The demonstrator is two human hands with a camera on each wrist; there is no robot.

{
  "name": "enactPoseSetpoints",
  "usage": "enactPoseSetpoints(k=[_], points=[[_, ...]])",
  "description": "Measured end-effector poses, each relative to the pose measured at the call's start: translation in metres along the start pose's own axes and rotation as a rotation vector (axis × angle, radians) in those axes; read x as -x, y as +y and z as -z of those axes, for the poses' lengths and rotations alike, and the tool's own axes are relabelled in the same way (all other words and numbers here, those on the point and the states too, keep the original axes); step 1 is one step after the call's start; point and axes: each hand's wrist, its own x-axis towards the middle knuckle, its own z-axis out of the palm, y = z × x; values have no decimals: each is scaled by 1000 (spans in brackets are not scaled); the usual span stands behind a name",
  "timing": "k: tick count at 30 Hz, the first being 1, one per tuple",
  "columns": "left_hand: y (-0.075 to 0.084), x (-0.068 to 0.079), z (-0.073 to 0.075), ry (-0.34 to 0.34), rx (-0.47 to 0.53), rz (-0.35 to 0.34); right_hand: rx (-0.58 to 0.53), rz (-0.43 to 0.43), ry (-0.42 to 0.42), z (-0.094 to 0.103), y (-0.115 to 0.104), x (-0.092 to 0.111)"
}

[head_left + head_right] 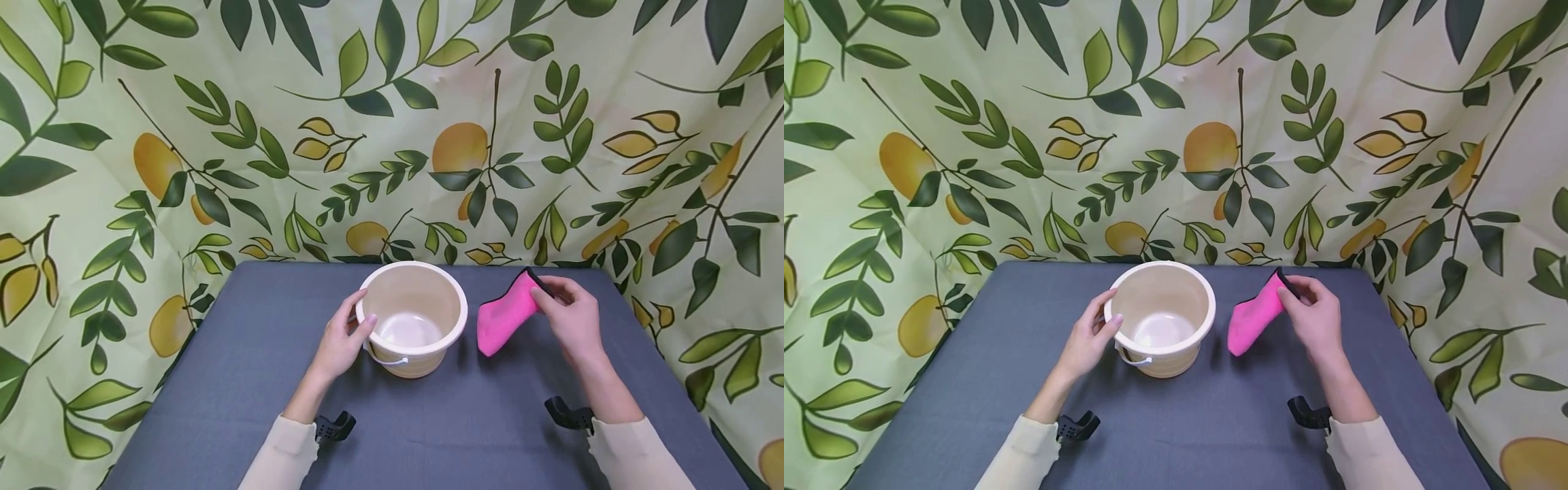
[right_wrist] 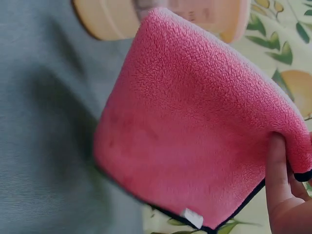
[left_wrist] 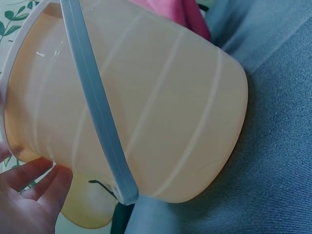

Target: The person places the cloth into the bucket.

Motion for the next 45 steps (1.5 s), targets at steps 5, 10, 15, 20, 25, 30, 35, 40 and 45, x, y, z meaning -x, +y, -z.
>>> enactPoseSetpoints(k=[5,10,15,20,25,30,35,40,45], points=[[9,1,-1,8,-8,14,-15,68,-19,-1,-17,-2],[33,4,2,4,-8,3,12,111,-24,-1,-34,-5],[36,4,4,2,-7,-3,5,155,-17,-3,-53,-9],[34,3,4,-2,-5,-4,-36,198,-18,-5,-71,-13],[36,3,4,-2,2,4,-88,226,-23,-6,-85,-15],[36,3,3,-6,3,14,-199,262,-58,-9,-98,-16],[36,3,3,-8,1,20,-191,308,-90,-17,-110,-14],[35,4,3,-12,1,16,-253,343,-118,-27,-122,-10],[36,5,3,-5,-5,17,-287,395,-156,-43,-130,-7]])
